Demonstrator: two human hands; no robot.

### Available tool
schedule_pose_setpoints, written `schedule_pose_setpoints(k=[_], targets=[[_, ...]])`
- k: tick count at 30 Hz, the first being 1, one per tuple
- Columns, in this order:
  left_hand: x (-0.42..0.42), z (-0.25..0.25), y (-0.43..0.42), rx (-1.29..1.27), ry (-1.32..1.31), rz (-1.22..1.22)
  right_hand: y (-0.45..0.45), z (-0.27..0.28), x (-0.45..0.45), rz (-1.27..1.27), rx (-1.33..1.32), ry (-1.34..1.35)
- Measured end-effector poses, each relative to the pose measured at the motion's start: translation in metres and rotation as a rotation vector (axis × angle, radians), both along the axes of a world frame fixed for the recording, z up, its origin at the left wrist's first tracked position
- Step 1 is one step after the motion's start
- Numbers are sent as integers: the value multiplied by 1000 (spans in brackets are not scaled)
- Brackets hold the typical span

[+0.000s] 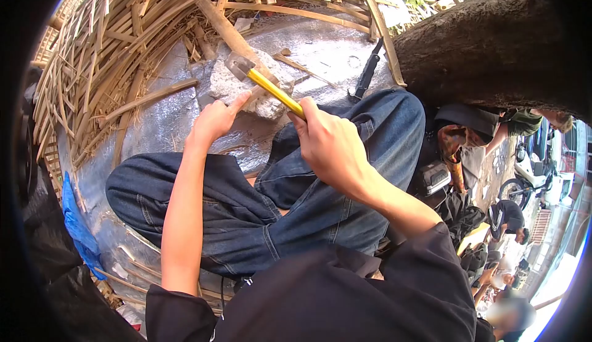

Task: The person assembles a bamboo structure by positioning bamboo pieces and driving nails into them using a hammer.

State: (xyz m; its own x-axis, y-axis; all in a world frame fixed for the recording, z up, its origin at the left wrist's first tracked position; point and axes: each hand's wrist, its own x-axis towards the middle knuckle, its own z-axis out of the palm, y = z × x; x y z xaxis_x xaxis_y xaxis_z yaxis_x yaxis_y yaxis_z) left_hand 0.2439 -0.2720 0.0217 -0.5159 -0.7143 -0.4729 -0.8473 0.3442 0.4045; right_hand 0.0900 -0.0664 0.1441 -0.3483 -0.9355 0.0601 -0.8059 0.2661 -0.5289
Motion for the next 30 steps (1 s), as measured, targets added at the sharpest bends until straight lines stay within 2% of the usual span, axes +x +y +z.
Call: schedule_pose_setpoints(k=[4, 9, 11, 13, 14, 15, 19, 21, 24, 26, 27, 28, 29, 30], targets=[[-2, 18, 5, 16, -15, 15, -3, -6, -4, 40, -3, 14], [5, -14, -2, -20, 13, -48, -3, -2, -3, 16, -12, -18], [2, -1, -1, -35, 27, -78, -2, -6, -5, 13, -30, -17], [0, 14, 5, 13, -26, 5, 2, -26, -7, 15, -28, -58], [0, 12, 6, 11, -26, 3, 1, -31, -11, -9, 163, -5], [0, 8, 7, -19, -14, -18, 4, -32, -12, -7, 159, -5], [-3, 29, 11, 6, -26, 30, 0, -1, -8, -15, 156, -37], [-1, 12, 7, 7, -15, 39, -2, 10, -7, -7, 66, -30], [0, 1, 3, -32, 50, -46, -2, -2, -11, 18, 60, 11], [-5, 30, 10, -1, -82, 25, -4, -10, -14, 61, 117, 53], [-1, 17, 8, 1, -81, 22, -2, -13, -15, 96, 179, 93], [4, -7, 4, -90, -59, -92, -3, -14, -15, 119, 253, 139], [5, -13, 2, -181, -34, -208, -1, -23, -15, 139, 243, 160], [4, -20, 1, -180, -29, -215, 1, -31, -16, 122, 251, 180]])
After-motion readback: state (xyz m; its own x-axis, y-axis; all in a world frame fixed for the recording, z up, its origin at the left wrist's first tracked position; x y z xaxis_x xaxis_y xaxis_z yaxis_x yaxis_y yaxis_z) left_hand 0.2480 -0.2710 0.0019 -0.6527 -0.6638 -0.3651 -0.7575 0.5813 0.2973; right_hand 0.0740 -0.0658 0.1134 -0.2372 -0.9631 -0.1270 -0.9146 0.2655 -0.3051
